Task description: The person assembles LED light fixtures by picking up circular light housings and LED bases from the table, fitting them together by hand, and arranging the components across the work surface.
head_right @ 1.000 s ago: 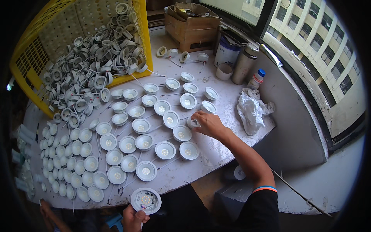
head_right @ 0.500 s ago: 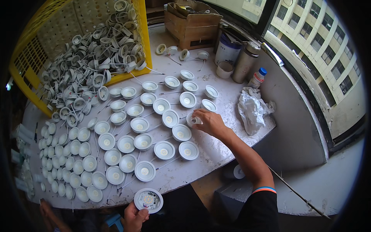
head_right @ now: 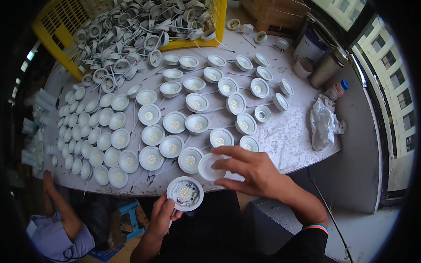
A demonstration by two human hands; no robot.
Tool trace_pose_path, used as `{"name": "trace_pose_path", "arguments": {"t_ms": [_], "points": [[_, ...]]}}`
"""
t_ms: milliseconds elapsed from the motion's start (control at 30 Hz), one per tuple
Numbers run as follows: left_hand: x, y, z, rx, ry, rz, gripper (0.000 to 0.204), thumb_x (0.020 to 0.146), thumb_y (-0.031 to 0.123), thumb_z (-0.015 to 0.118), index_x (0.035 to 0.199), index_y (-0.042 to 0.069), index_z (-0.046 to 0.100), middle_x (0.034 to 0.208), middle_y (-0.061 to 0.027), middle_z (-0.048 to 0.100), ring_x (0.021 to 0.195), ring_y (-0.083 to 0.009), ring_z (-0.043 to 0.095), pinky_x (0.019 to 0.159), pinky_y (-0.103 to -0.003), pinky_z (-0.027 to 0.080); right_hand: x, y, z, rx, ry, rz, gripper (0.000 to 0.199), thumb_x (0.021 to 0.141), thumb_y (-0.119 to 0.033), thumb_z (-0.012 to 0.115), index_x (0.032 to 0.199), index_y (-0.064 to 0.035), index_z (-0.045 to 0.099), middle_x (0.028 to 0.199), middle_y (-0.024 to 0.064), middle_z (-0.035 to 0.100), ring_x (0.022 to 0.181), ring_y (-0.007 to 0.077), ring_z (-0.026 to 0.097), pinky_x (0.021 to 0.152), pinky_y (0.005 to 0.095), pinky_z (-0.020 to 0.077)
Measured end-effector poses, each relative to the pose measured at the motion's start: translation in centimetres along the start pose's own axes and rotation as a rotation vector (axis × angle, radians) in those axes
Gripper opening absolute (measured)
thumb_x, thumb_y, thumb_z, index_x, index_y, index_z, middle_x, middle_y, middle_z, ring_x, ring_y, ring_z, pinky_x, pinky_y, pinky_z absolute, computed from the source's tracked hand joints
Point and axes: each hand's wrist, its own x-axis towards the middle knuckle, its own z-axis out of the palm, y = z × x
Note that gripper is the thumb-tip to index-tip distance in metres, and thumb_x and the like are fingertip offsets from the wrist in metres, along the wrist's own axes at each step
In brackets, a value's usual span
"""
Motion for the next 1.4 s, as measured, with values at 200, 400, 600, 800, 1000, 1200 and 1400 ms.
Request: {"name": "trace_pose_path", "arguments": {"t_ms": [200, 400, 600, 800, 1000, 1200, 1400], "points": [[-0.7, 0.4, -0.1, 0.019, -0.060, 0.118, 0.047, 0.099, 0.040, 0.048, 0.122, -0.001, 0.050, 0.081, 0.0003, 0.051, 0.068, -0.0043, 0.043, 0.058, -0.020, 0.034, 1.8, -4.8, 2.9, -0.104, -0.232, -0.254, 0.032, 0.077, -0.022, 0.073, 0.103, -0.0077, 0.062, 0.130, 0.0096, 0.055, 0.079, 0.0174, 0.064, 0.060, 0.0305, 0.0550], [-1.3, 0.0, 0.0, 0.061, -0.005, 0.128, 0.047, 0.099, 0.038, 0.049, 0.123, -0.002, 0.050, 0.082, -0.0006, 0.052, 0.070, -0.0052, 0.044, 0.062, -0.021, 0.037, 1.9, -5.1, 4.3, -0.080, -0.262, -0.247, 0.035, 0.077, -0.025, 0.074, 0.103, -0.0060, 0.061, 0.133, 0.0105, 0.051, 0.079, 0.0183, 0.064, 0.060, 0.0309, 0.0553], [-1.4, 0.7, -0.1, 0.096, 0.021, 0.086, 0.051, 0.096, 0.045, 0.047, 0.114, -0.003, 0.053, 0.080, -0.0022, 0.055, 0.066, -0.0059, 0.047, 0.056, -0.020, 0.036, 1.7, -4.4, 5.3, 0.341, -0.118, 0.059, 0.038, 0.084, -0.023, 0.071, 0.113, -0.0052, 0.055, 0.125, 0.0105, 0.055, 0.077, 0.0212, 0.065, 0.063, 0.0310, 0.0552], [-1.1, 1.1, 0.1, 0.124, 0.001, 0.107, 0.038, 0.098, 0.031, 0.049, 0.117, -0.001, 0.053, 0.081, -0.0020, 0.053, 0.069, -0.0069, 0.047, 0.062, -0.023, 0.040, 1.2, -4.3, 6.3, 0.564, -0.246, 0.448, 0.041, 0.088, -0.021, 0.067, 0.121, -0.0061, 0.048, 0.104, 0.0112, 0.063, 0.075, 0.0183, 0.064, 0.064, 0.0313, 0.0519], [-0.9, 1.2, 0.3, 0.181, 0.041, 0.102, 0.032, 0.097, 0.027, 0.048, 0.111, -0.001, 0.054, 0.084, -0.0038, 0.057, 0.072, -0.0074, 0.049, 0.065, -0.024, 0.041, 1.5, -4.0, 7.4, 0.589, -0.215, 0.394, 0.039, 0.090, -0.019, 0.065, 0.123, -0.0049, 0.051, 0.106, 0.0136, 0.064, 0.085, 0.0215, 0.064, 0.073, 0.0329, 0.0509], [-0.8, 1.5, 0.6, 0.287, 0.111, 0.170, 0.029, 0.096, 0.023, 0.048, 0.108, -0.003, 0.054, 0.085, -0.0073, 0.060, 0.076, -0.0107, 0.053, 0.068, -0.027, 0.045, 1.6, -4.2, 6.8, 0.671, -0.226, 0.412, 0.035, 0.093, -0.016, 0.058, 0.126, -0.0044, 0.053, 0.108, 0.0140, 0.064, 0.093, 0.0210, 0.064, 0.077, 0.0326, 0.0507], [-0.4, 1.2, 0.9, 0.374, 0.115, 0.267, 0.028, 0.094, 0.021, 0.049, 0.107, -0.003, 0.053, 0.083, -0.0116, 0.061, 0.074, -0.0149, 0.059, 0.066, -0.031, 0.048, 1.2, -4.2, 7.6, 0.675, -0.203, 0.416, 0.035, 0.094, -0.013, 0.054, 0.127, -0.0043, 0.053, 0.108, 0.0134, 0.063, 0.094, 0.0205, 0.063, 0.078, 0.0329, 0.0507]]}}
